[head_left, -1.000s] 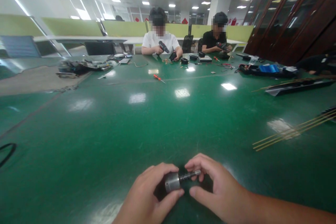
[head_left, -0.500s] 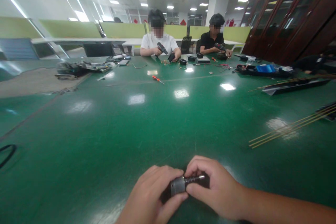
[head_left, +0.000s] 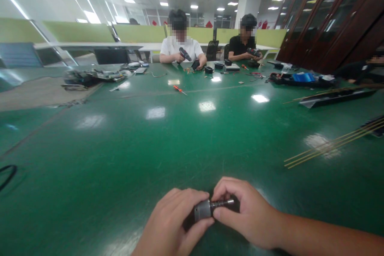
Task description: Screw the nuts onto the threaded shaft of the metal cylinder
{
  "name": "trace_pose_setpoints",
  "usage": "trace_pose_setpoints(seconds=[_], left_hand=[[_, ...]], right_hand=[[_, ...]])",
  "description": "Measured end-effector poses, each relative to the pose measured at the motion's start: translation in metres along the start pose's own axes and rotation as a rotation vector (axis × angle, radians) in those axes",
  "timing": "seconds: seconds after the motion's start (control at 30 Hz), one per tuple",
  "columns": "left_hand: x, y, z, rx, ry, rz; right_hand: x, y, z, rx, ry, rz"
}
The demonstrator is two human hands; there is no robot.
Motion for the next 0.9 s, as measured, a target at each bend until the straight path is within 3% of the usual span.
trace_pose_setpoints(seconds=[0.9], left_hand=[[0.0057,0.0042,-0.0037,-0.006,0.020,-0.016]], right_hand=[[0.0004,-0.0018,-0.0054,-0.047,0.053,-0.009]])
Point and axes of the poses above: each hand's wrist, its own y-axis towards the middle knuckle, its own x-axis out of the back of the hand, z = x × y, the point moved 3 cm from there along y, towards the middle knuckle, and after that the axes turned 9 degrees about z, right-handed, at the moved point
